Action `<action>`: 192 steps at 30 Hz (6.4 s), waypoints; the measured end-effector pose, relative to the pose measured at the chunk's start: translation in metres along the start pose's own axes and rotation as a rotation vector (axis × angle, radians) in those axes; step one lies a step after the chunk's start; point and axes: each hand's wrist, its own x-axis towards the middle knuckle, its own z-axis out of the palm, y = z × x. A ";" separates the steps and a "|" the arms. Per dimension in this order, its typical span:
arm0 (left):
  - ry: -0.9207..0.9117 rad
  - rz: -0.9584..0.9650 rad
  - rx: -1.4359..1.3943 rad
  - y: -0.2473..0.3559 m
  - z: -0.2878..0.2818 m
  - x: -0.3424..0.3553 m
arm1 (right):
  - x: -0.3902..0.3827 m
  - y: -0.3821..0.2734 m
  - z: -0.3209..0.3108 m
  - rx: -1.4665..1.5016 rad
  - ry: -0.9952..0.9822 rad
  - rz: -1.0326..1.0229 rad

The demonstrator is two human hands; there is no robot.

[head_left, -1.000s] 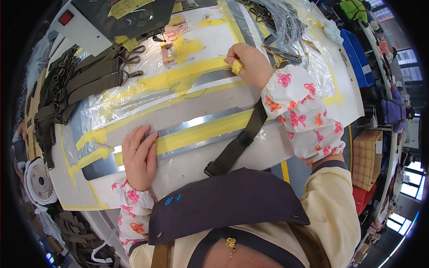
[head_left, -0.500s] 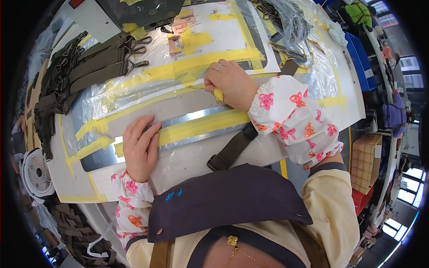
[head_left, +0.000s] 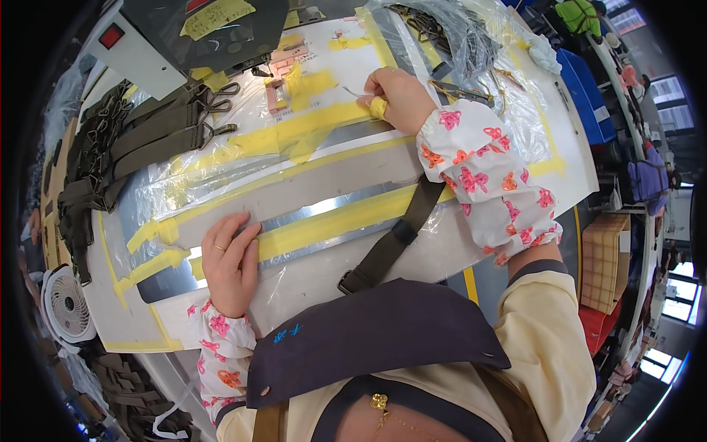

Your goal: Using an industrial sewing machine to assemble heavy nylon or leather straps.

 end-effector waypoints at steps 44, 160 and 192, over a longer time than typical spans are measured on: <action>-0.612 -0.453 -0.122 -0.128 -0.135 0.064 | -0.246 0.074 -0.165 0.184 1.011 0.524; -0.331 -0.175 -0.682 -0.044 0.027 0.143 | 0.015 -0.094 0.046 0.866 -0.184 0.230; 0.097 0.567 0.108 -0.066 0.064 0.181 | 0.063 -0.042 0.024 1.241 -0.371 0.592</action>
